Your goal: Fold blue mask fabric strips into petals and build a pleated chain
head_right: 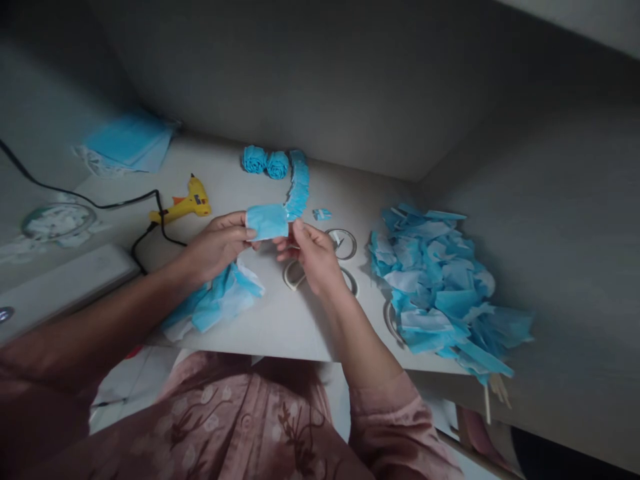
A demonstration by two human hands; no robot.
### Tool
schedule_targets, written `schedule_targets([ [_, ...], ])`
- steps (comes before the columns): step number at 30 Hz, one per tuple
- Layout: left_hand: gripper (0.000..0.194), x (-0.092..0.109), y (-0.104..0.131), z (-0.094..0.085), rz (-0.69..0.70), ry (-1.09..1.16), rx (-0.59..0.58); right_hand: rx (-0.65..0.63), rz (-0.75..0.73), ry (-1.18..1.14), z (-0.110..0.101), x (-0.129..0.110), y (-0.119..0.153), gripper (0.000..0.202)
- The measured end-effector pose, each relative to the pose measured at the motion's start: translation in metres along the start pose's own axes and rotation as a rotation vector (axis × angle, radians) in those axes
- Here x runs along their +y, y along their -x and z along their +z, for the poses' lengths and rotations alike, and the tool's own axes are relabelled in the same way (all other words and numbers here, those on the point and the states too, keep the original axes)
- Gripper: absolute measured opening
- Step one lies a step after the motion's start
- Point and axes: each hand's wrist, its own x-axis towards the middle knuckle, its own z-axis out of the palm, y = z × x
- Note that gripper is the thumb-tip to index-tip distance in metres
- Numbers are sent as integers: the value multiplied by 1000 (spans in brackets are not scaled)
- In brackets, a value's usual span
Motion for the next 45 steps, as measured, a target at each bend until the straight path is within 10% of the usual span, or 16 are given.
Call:
schedule_targets([
  [6,11,-4,2,-2,12,-141,-91,-120,51,-70,-5,-2,-4,59],
  [16,12,4,0,-2,83,-400,-10,50,-104,-58,-6,1,-2,29],
  [21,13,7,6,-1,461,-657,250,173,-202,7,-5,5,-4,29],
  [25,14,5,11,2,753,-966,87,214,-273,103,1,9,-2,30],
  [45,7,-1,7,4,484,-1009,89,197,-227,133,7,11,3,24],
])
